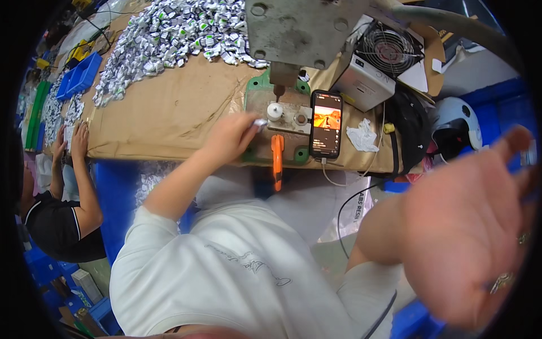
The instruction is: The person repeatedly picks up plastic toy parts from a pile on the table, positions them into a press machine to press them, and drops the assembled parts into a bin below.
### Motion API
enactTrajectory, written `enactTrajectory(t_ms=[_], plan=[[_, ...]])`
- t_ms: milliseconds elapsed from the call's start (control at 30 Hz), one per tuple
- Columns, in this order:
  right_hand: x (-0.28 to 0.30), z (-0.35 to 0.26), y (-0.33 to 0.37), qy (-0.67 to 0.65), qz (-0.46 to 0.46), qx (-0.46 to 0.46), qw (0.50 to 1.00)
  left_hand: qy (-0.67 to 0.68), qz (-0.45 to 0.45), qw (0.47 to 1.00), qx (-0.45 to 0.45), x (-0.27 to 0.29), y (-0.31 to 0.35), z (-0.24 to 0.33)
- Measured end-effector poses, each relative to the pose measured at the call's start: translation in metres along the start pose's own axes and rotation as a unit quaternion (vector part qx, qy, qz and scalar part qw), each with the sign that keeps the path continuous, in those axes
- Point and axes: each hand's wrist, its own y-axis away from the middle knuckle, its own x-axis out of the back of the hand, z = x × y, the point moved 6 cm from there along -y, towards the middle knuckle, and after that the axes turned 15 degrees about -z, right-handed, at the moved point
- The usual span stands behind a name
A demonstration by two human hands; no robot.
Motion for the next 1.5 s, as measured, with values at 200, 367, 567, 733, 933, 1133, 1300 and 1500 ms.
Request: enactTrajectory(t_ms=[200,367,567,733,933,1133,1300,1500], plan=[[-0.057,0.099,0.144,0.065,-0.212,-0.353,0.909,-0.06,-0.014,0.985,0.163,0.039,0.16,-0.046],[-0.112,0.127,0.237,0.006,-0.338,-0.498,0.799,-0.076,-0.143,0.977,0.14,0.072,0.223,-0.06],[-0.13,0.125,0.244,0.1,-0.441,-0.429,0.782,-0.104,0.059,0.982,0.143,0.083,0.141,-0.099],[-0.13,0.127,0.25,0.122,-0.447,-0.436,0.771,-0.118,0.068,0.956,0.261,0.082,0.001,-0.18],[-0.13,0.129,0.252,0.129,-0.446,-0.452,0.762,-0.146,0.009,0.911,0.386,0.076,-0.064,-0.227],[-0.129,0.128,0.253,0.137,-0.441,-0.427,0.777,-0.19,0.011,0.921,0.34,0.075,-0.036,-0.201],[-0.129,0.127,0.252,0.15,-0.432,-0.411,0.788,-0.183,-0.103,0.913,0.349,0.063,-0.014,-0.174],[-0.127,0.121,0.254,0.157,-0.453,-0.38,0.791,-0.016,-0.031,0.966,0.257,0.048,-0.03,-0.156]])
